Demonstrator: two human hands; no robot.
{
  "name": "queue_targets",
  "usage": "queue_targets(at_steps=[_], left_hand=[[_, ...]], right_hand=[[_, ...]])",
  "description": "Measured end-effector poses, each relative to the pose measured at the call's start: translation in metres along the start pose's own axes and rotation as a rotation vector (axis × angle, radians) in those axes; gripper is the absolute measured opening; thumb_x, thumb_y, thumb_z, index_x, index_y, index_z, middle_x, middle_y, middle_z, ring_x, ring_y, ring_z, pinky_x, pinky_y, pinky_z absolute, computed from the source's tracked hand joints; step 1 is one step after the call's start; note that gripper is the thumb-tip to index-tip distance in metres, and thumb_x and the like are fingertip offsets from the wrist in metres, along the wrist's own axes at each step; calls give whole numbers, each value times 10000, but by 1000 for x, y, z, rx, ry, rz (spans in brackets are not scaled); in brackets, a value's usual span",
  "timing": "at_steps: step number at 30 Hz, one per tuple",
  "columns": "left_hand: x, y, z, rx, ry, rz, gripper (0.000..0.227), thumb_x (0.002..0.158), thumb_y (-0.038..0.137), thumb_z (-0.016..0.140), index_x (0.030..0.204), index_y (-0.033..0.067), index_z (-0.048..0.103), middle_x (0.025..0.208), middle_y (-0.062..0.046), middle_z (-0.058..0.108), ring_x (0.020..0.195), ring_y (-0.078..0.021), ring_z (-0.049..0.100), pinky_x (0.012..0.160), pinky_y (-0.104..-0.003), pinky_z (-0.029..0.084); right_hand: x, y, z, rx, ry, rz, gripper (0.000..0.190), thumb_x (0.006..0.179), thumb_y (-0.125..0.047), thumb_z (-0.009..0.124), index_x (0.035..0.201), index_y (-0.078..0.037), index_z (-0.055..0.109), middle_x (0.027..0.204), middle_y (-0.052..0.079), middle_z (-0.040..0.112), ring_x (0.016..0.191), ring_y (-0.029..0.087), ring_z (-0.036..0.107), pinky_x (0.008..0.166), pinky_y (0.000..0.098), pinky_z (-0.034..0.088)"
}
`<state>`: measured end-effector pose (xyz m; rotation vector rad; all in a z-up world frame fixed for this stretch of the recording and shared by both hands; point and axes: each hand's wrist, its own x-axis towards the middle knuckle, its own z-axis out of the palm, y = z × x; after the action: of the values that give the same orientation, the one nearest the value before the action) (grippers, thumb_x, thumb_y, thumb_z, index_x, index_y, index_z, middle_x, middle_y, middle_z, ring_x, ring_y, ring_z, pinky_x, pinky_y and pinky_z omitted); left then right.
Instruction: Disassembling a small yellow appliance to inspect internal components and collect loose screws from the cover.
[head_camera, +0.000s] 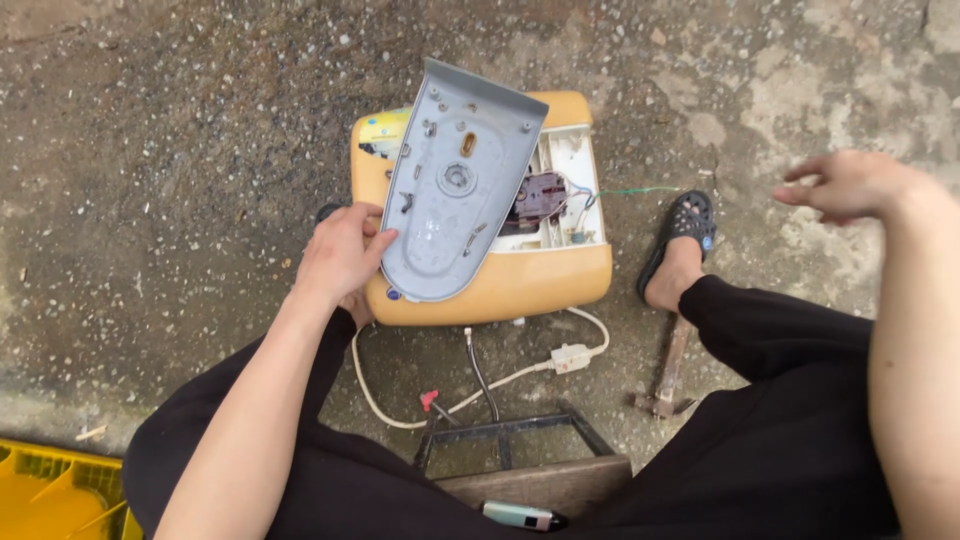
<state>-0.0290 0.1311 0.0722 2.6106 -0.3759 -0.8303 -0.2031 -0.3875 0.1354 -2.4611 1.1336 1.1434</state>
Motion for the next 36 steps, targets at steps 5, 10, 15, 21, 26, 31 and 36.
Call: queue_targets(at_steps=[5, 10, 15, 21, 26, 31, 36], left_hand=[[-9, -15, -5, 29, 2, -28, 530, 976, 419, 564, 1443, 171, 528, 1246, -57, 643, 1208, -310, 590, 967, -499, 486], [-14, -20, 4, 35, -10, -8, 508, 1010, 460, 562, 1380, 117, 617, 1195, -137, 739, 1282, -381, 615, 1087, -551, 486], [16, -20, 40, 81, -88, -141, 545, 958, 585, 583, 1290, 172, 711, 1169, -83, 781, 1375, -332, 554, 1207, -478, 366], [74, -57, 89, 222, -112, -151, 365, 853, 506, 616, 1093, 277, 766, 723, 118, 789, 1390, -302, 533, 1241, -473, 243], [6, 11, 25, -38, -210, -119, 342, 901, 306, 579, 1169, 124, 685, 668, 8, 789, 715, -142, 793, 960, -312, 541], [-14, 7, 19, -88, -217, -124, 391, 980, 385, 531, 1292, 184, 652, 800, 75, 815, 936, -129, 776, 981, -386, 537], [-26, 4, 8, -457, -138, -185, 240, 1058, 239, 514, 1213, 63, 568, 914, -120, 811, 757, -199, 799, 668, -287, 622]], right_hand=[[-38, -74, -8, 11, 130, -241, 580, 1006, -487, 549, 1523, -226, 512, 1426, 97, 653, 1348, 354, 574, 1229, 521, 362], [-34, -123, 36, -27, 329, -529, 508, 990, -492, 571, 1390, -196, 673, 1215, 79, 785, 1210, 347, 690, 1093, 486, 493], [-39, -167, 104, 33, 211, -399, 491, 930, -522, 607, 1378, -329, 669, 1251, 85, 746, 1197, 357, 685, 997, 495, 556], [-11, -174, 121, -20, 127, -440, 503, 924, -562, 617, 1361, -321, 685, 1300, 150, 705, 1235, 386, 662, 1021, 522, 536], [-50, -155, 81, -21, 94, -460, 529, 946, -540, 593, 1382, -249, 664, 1275, 184, 722, 1256, 408, 645, 1065, 534, 516], [-54, -89, 54, 67, 176, -502, 489, 1005, -421, 590, 1385, -123, 666, 1135, 207, 784, 1177, 438, 683, 1049, 554, 500], [-31, -3, 48, 94, 128, -45, 537, 1035, -476, 553, 1505, -217, 556, 1369, 109, 703, 1072, 354, 766, 1220, 487, 389]])
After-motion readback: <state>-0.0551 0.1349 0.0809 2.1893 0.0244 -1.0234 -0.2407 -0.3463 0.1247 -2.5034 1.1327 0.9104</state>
